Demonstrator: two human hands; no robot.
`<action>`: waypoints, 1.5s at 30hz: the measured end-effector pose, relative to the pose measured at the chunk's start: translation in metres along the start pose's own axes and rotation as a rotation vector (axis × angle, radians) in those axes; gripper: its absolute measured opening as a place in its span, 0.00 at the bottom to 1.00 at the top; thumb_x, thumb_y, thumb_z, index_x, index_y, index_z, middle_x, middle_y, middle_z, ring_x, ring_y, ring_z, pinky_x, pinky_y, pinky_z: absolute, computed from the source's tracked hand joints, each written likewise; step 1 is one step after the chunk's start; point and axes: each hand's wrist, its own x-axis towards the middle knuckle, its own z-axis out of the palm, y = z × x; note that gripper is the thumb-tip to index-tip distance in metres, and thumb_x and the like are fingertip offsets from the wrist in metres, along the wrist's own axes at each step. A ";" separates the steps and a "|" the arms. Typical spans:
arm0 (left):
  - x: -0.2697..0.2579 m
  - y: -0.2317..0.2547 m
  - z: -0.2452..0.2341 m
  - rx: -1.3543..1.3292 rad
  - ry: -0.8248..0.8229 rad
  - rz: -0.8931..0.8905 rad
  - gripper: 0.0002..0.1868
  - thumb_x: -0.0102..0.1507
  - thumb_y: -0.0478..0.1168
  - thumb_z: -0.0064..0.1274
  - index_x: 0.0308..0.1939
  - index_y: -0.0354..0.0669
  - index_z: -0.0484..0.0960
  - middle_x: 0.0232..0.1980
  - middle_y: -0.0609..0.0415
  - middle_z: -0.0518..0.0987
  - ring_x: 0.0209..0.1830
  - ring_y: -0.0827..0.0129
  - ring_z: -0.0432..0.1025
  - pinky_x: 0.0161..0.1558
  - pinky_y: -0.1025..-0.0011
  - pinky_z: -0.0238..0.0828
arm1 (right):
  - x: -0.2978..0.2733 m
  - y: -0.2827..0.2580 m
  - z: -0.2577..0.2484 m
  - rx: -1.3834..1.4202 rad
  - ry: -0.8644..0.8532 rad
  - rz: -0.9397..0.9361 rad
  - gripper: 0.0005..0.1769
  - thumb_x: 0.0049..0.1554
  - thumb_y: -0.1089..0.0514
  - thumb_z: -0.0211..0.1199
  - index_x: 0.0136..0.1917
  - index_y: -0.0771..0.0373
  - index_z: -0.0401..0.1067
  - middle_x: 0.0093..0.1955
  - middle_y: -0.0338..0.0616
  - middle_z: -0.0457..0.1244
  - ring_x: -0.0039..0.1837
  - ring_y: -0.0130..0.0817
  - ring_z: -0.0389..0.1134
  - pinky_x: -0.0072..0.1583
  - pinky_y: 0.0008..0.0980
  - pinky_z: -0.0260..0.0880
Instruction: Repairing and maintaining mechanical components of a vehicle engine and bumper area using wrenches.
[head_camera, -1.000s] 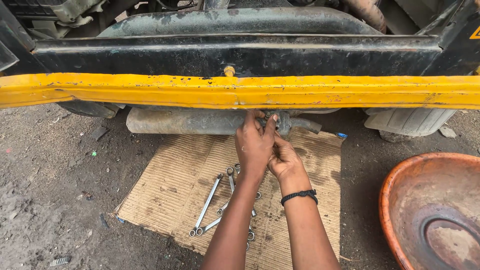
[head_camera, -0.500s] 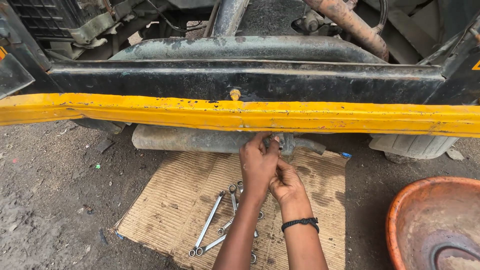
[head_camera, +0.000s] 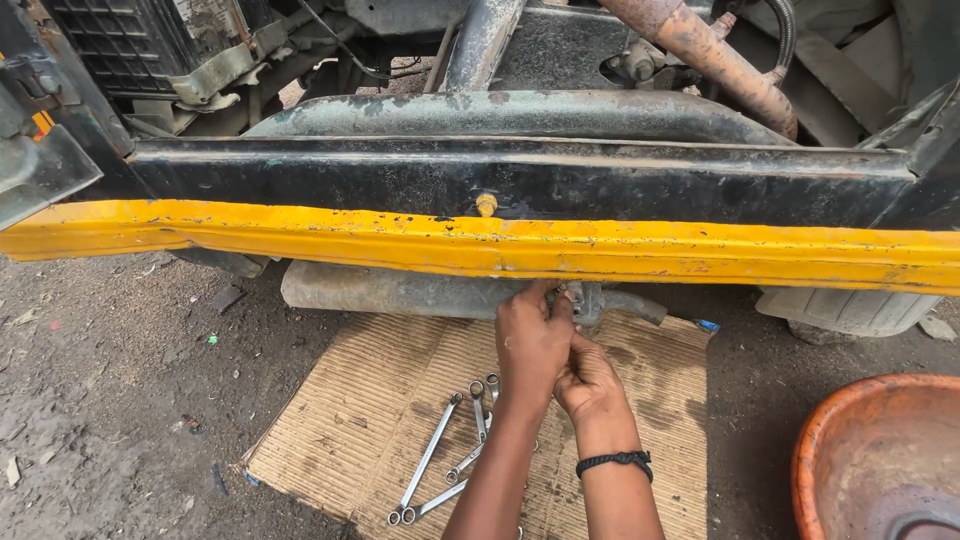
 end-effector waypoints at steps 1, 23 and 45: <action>0.001 -0.002 -0.001 0.000 -0.011 -0.004 0.10 0.59 0.34 0.60 0.43 0.35 0.85 0.21 0.46 0.76 0.18 0.61 0.70 0.26 0.60 0.65 | 0.000 0.003 -0.001 0.006 0.010 -0.004 0.14 0.58 0.66 0.59 0.59 0.68 0.72 0.55 0.50 0.70 0.55 0.36 0.74 0.57 0.33 0.78; 0.004 -0.001 -0.001 0.151 -0.045 0.024 0.10 0.60 0.40 0.60 0.34 0.35 0.86 0.27 0.44 0.82 0.27 0.52 0.79 0.33 0.59 0.72 | 0.009 0.005 -0.005 0.111 -0.010 -0.010 0.08 0.61 0.67 0.57 0.55 0.71 0.69 0.53 0.53 0.69 0.53 0.36 0.74 0.56 0.32 0.80; 0.001 0.007 -0.003 0.003 -0.016 -0.127 0.13 0.60 0.40 0.59 0.44 0.35 0.84 0.20 0.46 0.76 0.20 0.57 0.72 0.29 0.59 0.67 | 0.033 0.000 -0.020 0.059 -0.052 -0.076 0.12 0.63 0.69 0.61 0.59 0.73 0.68 0.54 0.53 0.69 0.54 0.35 0.74 0.56 0.29 0.79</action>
